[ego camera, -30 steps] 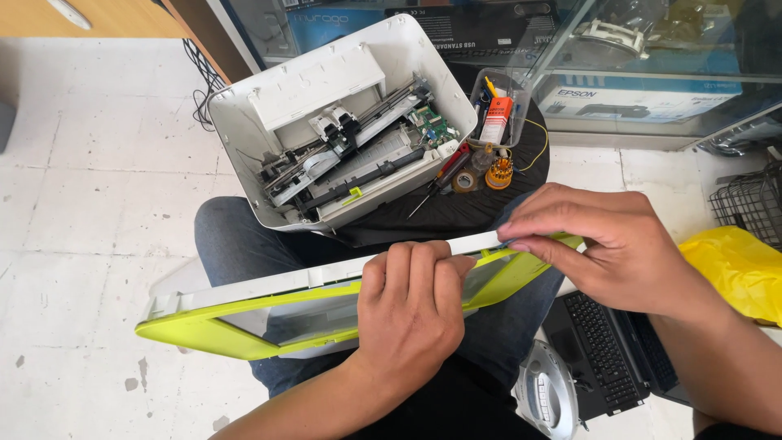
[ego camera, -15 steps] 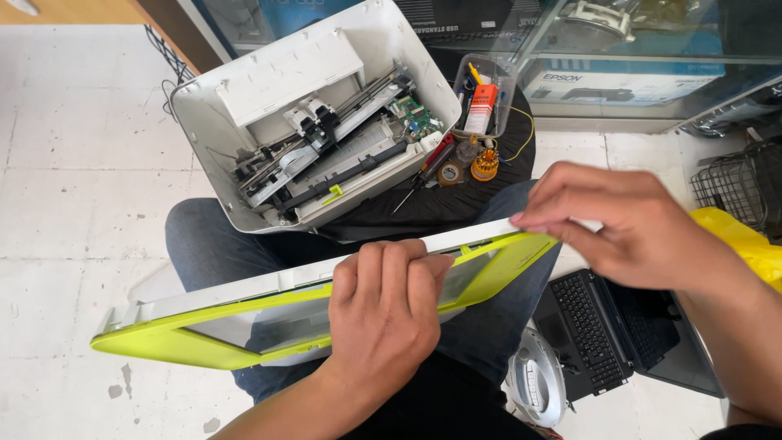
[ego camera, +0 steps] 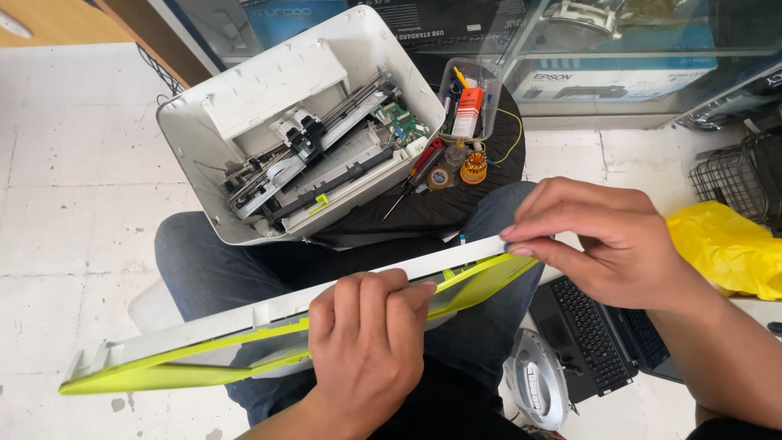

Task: The person uses a red-handled screwdriver to remove screws from the frame of a lime-green flatbed scanner. They then use a blue plastic pry tool to release clips and separate the frame from the scanner body, exposing the internal components.

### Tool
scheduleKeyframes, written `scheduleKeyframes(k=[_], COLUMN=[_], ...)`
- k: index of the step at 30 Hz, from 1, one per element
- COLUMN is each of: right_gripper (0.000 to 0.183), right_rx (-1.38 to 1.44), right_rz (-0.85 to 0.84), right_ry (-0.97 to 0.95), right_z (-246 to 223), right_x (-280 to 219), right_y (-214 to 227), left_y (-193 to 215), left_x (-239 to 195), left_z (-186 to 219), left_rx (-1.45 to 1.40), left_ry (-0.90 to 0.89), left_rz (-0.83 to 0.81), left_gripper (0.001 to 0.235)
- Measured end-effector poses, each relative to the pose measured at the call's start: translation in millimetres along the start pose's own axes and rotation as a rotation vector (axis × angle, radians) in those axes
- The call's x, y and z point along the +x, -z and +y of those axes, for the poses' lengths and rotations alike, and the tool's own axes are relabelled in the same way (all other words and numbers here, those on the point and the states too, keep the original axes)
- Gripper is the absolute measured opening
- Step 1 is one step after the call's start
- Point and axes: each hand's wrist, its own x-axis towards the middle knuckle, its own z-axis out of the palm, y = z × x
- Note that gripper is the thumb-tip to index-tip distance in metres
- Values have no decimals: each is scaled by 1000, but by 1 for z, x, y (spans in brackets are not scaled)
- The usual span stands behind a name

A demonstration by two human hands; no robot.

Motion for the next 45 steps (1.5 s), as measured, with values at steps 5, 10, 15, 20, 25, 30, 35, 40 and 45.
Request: scheduleKeyframes(k=[5, 10, 15, 20, 25, 30, 35, 40, 45], right_gripper=[14, 15, 16, 17, 17, 20, 14, 15, 11], right_rx=[16, 30, 15, -106, -164, -105, -105, -59, -64], right_rz=[-55, -94, -166, -300, -375, -244, -223, -191, -222], right_ry=[-13, -42, -54, -12, -44, -54, -109, -153, -311], right_z=[-3, -5, -6, -13, -14, -9, -13, -5, -6], right_x=[3, 5, 5, 13, 14, 3, 4, 7, 6], right_y=[0, 3, 7, 18, 22, 17, 16, 17, 20], left_y=[2, 5, 5, 4, 5, 5, 4, 4, 2], left_x=[-2, -2, -3, -5, -5, -5, -4, -3, 5], left_z=[2, 5, 5, 6, 5, 6, 7, 7, 15], left_rx=[-17, -21, -31, -63, -56, -59, -39, 34, 7], left_ry=[21, 1, 17, 4, 11, 0, -1, -10, -77], left_rz=[-9, 14, 10, 7, 3, 17, 5, -8, -14], left_gripper=[30, 25, 19, 16, 19, 20, 16, 8, 11])
